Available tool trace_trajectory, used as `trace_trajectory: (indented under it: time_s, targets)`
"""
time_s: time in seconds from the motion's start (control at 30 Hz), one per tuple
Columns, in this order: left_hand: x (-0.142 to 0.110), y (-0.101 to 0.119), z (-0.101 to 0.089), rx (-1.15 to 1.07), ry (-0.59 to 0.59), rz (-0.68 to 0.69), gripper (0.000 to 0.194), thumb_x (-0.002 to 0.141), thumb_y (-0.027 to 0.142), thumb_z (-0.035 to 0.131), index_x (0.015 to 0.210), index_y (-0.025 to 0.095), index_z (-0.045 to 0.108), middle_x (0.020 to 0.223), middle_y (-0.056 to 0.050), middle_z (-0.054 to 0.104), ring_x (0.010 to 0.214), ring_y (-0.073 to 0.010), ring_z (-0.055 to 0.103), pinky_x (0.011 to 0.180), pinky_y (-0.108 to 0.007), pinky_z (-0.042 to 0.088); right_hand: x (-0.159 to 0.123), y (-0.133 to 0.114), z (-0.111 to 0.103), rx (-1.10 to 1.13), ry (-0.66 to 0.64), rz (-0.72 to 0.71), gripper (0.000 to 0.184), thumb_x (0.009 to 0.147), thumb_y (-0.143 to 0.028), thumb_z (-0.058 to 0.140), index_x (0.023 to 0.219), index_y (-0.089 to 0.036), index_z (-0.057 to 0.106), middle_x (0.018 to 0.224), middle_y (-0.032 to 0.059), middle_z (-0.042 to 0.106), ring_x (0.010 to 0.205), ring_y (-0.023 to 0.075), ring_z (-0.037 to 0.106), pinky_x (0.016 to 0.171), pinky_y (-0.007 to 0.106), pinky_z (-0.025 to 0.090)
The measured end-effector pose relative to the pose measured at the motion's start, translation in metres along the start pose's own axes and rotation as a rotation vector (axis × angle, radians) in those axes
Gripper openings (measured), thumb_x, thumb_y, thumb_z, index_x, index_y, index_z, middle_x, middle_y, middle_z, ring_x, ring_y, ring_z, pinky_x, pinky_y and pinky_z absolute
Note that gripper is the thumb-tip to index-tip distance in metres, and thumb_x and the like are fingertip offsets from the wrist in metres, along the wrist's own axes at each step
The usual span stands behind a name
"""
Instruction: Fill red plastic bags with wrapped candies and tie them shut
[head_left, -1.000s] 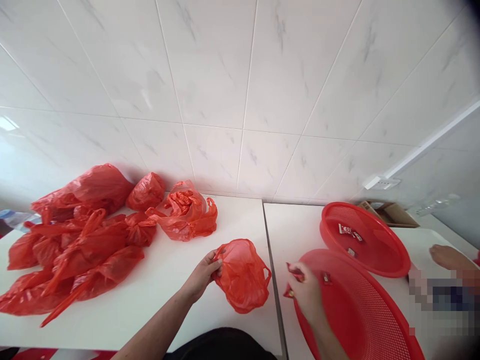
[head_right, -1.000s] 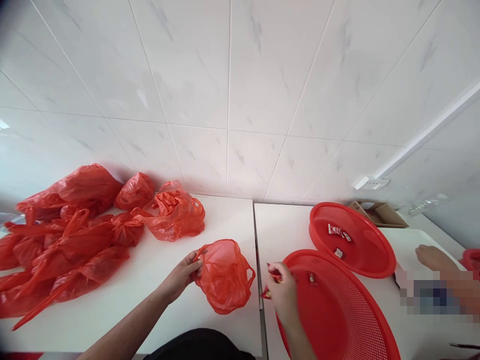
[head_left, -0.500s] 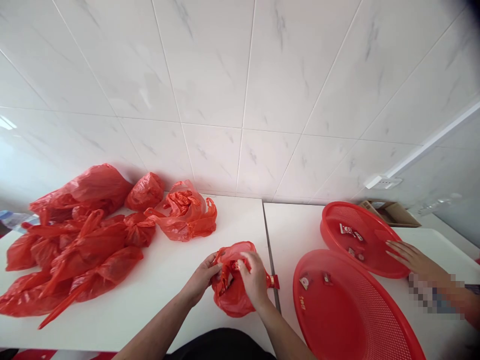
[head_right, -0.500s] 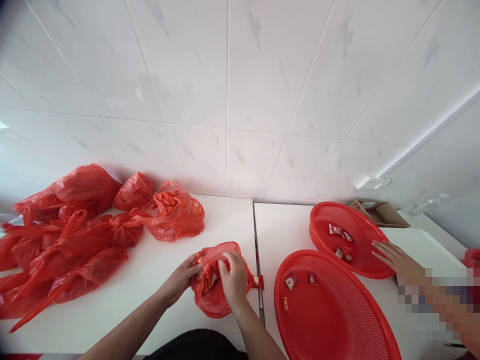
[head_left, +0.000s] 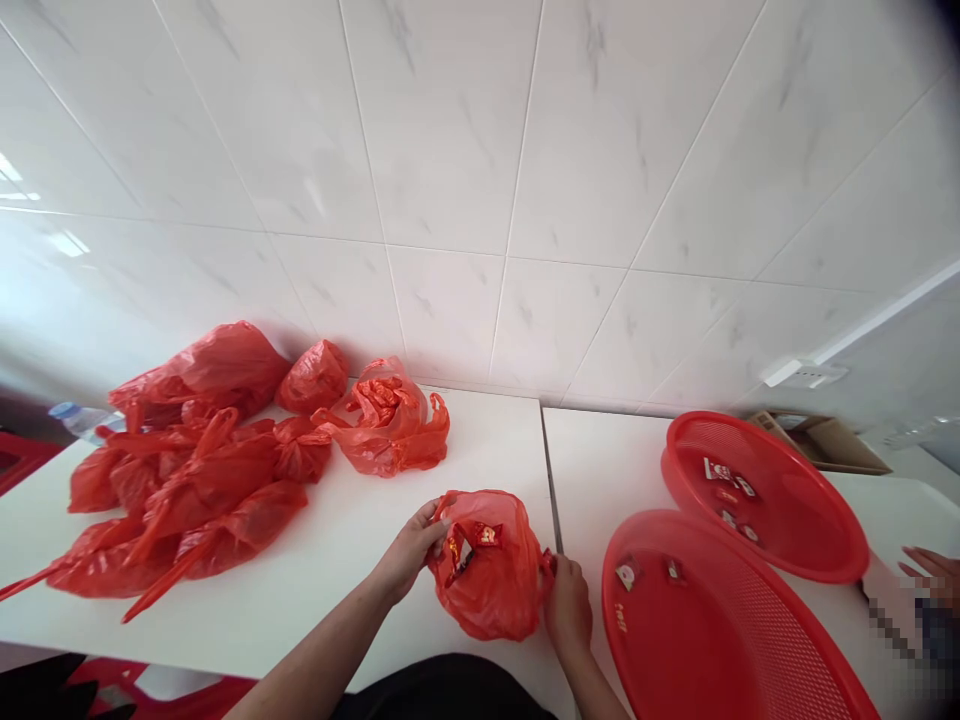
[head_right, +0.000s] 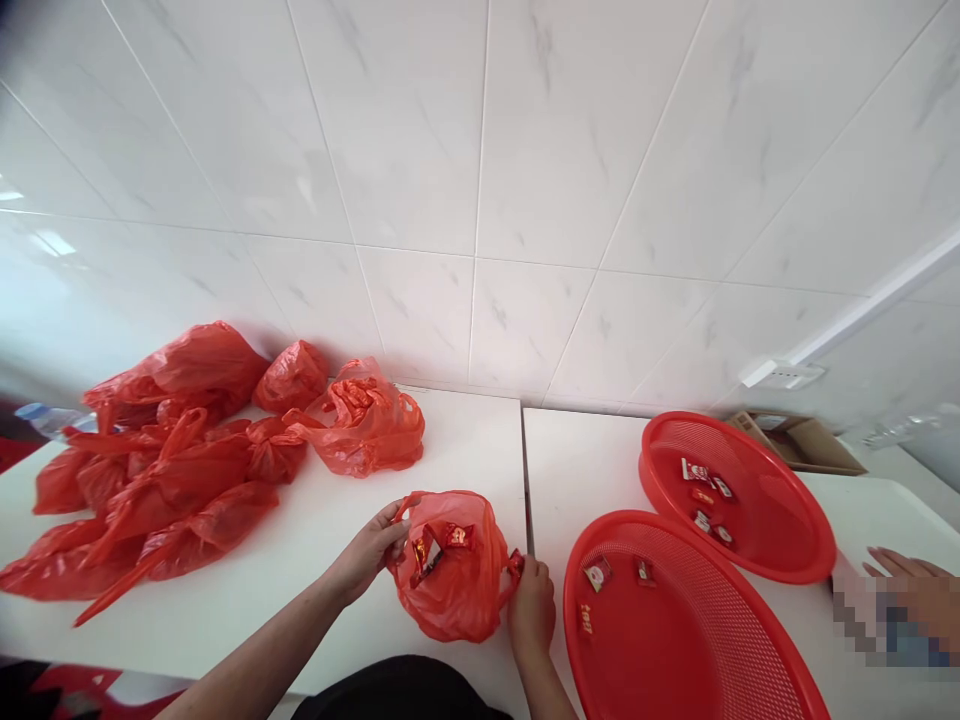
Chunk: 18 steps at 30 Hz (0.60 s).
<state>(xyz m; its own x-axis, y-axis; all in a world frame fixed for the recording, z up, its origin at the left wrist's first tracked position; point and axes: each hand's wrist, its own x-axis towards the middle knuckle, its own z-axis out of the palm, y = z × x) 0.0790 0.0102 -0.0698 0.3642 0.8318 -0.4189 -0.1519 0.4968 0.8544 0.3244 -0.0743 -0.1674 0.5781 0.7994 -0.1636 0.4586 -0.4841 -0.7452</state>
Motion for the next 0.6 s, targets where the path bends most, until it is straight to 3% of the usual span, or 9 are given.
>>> trace_trajectory:
  time_s: [0.1, 0.23, 0.33, 0.4, 0.47, 0.53, 0.6]
  targets:
    - [-0.001, 0.000, 0.000, 0.000, 0.013, 0.000, 0.046, 0.077, 0.037, 0.065, 0.118, 0.019, 0.054, 0.055, 0.009, 0.039, 0.051, -0.0072, 0.029, 0.053, -0.021, 0.024, 0.001, -0.009, -0.006, 0.024, 0.078, 0.012, 0.036, 0.081, -0.040, 0.041, 0.104, -0.017, 0.056, 0.102, 0.0138, 0.060, 0.091, 0.0271, 0.059, 0.071, 0.034, 0.045]
    - [-0.001, 0.002, 0.001, -0.003, 0.001, 0.000, 0.045, 0.076, 0.035, 0.065, 0.116, 0.017, 0.056, 0.055, 0.008, 0.040, 0.050, -0.0069, 0.028, 0.053, -0.021, 0.023, -0.010, -0.048, -0.017, 0.169, 0.157, -0.081, 0.046, 0.087, -0.047, 0.040, 0.119, -0.015, 0.044, 0.111, 0.0146, 0.056, 0.101, 0.0251, 0.056, 0.079, 0.033, 0.048]
    - [0.000, 0.003, 0.002, 0.000, -0.013, 0.001, 0.045, 0.076, 0.036, 0.065, 0.116, 0.017, 0.056, 0.055, 0.008, 0.039, 0.050, -0.0069, 0.028, 0.052, -0.021, 0.023, -0.026, -0.082, -0.029, 0.280, 0.060, -0.294, 0.044, 0.088, -0.043, 0.045, 0.124, -0.018, 0.044, 0.116, 0.0129, 0.057, 0.103, 0.0229, 0.057, 0.084, 0.034, 0.049]
    - [0.000, 0.003, 0.002, 0.000, -0.021, 0.011, 0.043, 0.078, 0.037, 0.064, 0.115, 0.018, 0.056, 0.054, 0.009, 0.038, 0.051, -0.0072, 0.028, 0.052, -0.020, 0.023, -0.029, -0.091, -0.038, 0.236, -0.035, -0.436, 0.046, 0.087, -0.040, 0.049, 0.129, -0.022, 0.043, 0.121, 0.0112, 0.056, 0.106, 0.0221, 0.056, 0.087, 0.034, 0.048]
    - [0.000, 0.003, 0.002, 0.001, -0.025, 0.015, 0.041, 0.079, 0.037, 0.063, 0.114, 0.018, 0.055, 0.053, 0.009, 0.038, 0.051, -0.0075, 0.028, 0.052, -0.021, 0.023, -0.019, -0.084, -0.051, 0.139, 0.004, -0.433, 0.048, 0.086, -0.039, 0.049, 0.131, -0.022, 0.042, 0.123, 0.0110, 0.055, 0.104, 0.0215, 0.057, 0.085, 0.033, 0.049]
    - [-0.001, 0.004, 0.002, 0.004, -0.024, 0.008, 0.041, 0.078, 0.036, 0.063, 0.114, 0.019, 0.055, 0.053, 0.009, 0.038, 0.051, -0.0076, 0.029, 0.052, -0.021, 0.023, 0.003, -0.062, -0.069, 0.017, 0.137, -0.293, 0.045, 0.086, -0.038, 0.044, 0.127, -0.019, 0.046, 0.120, 0.0123, 0.056, 0.098, 0.0213, 0.059, 0.080, 0.033, 0.051]
    - [-0.003, 0.006, 0.003, 0.009, -0.017, -0.004, 0.041, 0.077, 0.036, 0.064, 0.113, 0.019, 0.055, 0.054, 0.009, 0.039, 0.050, -0.0074, 0.030, 0.052, -0.021, 0.024, 0.029, -0.032, -0.089, -0.142, 0.134, -0.195, 0.046, 0.082, -0.033, 0.044, 0.124, -0.018, 0.050, 0.123, 0.0137, 0.055, 0.103, 0.0240, 0.058, 0.081, 0.034, 0.050]
